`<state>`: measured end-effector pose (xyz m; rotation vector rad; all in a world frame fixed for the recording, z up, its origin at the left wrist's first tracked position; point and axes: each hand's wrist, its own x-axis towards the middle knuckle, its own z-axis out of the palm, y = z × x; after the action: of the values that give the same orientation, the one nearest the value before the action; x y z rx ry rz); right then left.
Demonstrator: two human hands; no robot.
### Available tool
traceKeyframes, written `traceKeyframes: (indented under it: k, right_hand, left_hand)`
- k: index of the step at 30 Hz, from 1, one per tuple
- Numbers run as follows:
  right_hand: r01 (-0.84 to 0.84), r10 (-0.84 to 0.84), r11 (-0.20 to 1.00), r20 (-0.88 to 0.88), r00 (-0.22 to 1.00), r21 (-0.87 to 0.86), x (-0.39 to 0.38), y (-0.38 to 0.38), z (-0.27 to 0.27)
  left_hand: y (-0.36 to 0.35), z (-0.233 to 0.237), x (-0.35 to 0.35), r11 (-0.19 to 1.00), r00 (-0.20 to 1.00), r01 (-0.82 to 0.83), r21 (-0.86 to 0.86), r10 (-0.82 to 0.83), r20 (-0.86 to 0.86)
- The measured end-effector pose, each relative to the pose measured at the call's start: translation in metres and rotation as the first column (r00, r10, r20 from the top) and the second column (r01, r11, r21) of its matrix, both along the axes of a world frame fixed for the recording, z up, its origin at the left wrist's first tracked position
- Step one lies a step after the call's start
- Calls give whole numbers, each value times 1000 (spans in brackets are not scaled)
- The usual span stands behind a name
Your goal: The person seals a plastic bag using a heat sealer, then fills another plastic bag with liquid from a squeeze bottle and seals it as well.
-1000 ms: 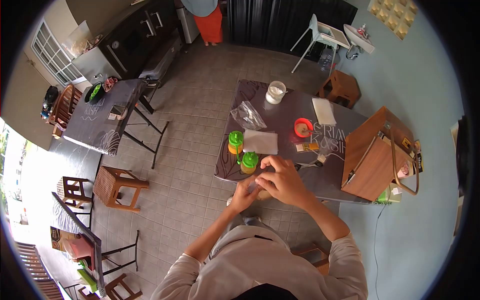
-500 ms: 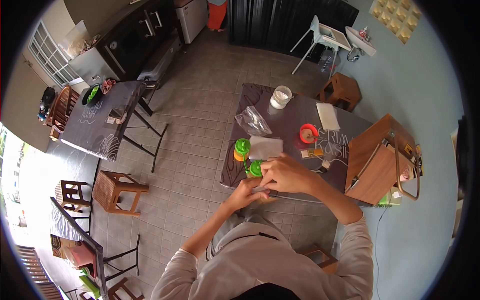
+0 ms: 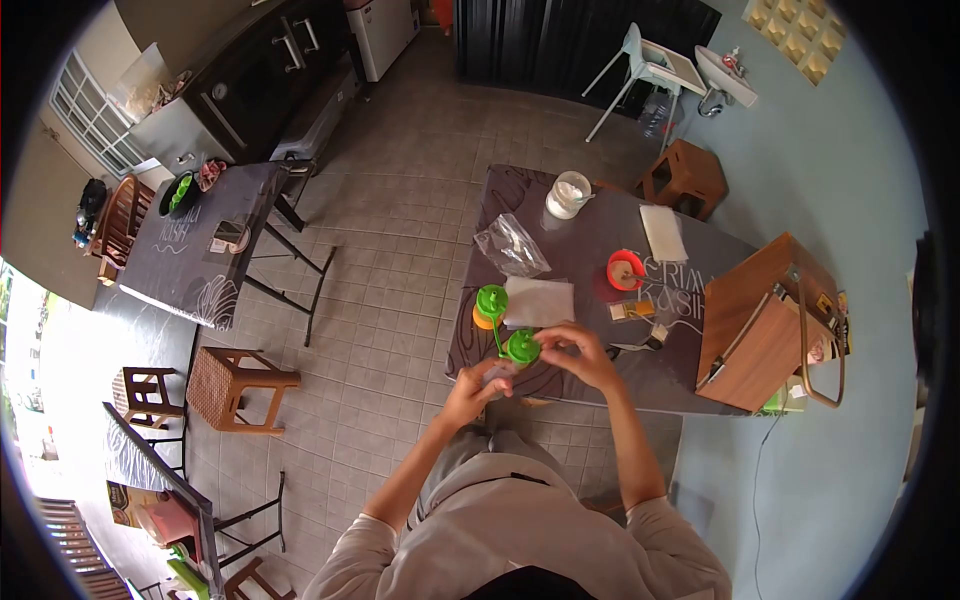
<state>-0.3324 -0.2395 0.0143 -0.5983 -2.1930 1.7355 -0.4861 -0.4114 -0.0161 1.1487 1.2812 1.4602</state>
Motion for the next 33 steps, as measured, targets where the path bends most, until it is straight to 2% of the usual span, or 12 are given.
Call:
traceKeyframes:
  k: [1, 3, 4, 7, 9, 11, 13, 15, 16, 18, 25, 33]
  right_hand:
    - [-5, 5, 1000, -2, 1000, -5, 7, 4, -34]
    - [244, -228, 926, -87, 970, 289, 20, 4, -111]
    - [192, -208, 929, 16, 978, 316, 20, 2, -147]
    - [347, -326, 818, -128, 937, 460, -10, -25, -168]
    - [415, -381, 795, -168, 909, 442, -29, -32, -178]
    - [449, -449, 893, -5, 893, 20, -40, -36, -187]
    - [521, -517, 853, -91, 851, 26, -46, -36, -175]
    - [558, -490, 785, -281, 825, 270, -44, -28, -152]
    - [559, -489, 783, -284, 824, 272, -42, -22, -134]
    - [440, -384, 635, -235, 893, 635, -35, -5, -90]
    - [467, -320, 394, -358, 877, 791, -24, 25, 51]
    - [315, -234, 284, -253, 939, 905, -15, 29, 103]
  left_hand:
    - [-1, -1, -4, 999, 999, -35, -3, 35, 42]
    - [-4, -4, -12, 998, 994, -70, -11, 70, 83]
    - [-4, -5, -15, 998, 994, -70, 3, 69, 80]
    - [-3, -9, -21, 998, 996, -58, 24, 56, 71]
    - [-1, -9, -24, 999, 997, -47, 27, 45, 68]
    - [1, -6, -27, 999, 999, -2, 41, -1, 54]
    - [3, -4, -28, 999, 997, 15, 50, -19, 76]
    - [7, -1, -31, 997, 995, 29, 68, -35, 93]
    - [7, 1, -31, 997, 991, 40, 71, -49, 121]
    - [10, 8, -29, 995, 986, 59, 78, -70, 153]
    - [38, 34, -21, 982, 973, 138, 128, -159, 168]
    - [55, 64, -10, 953, 966, 191, 236, -224, 126]
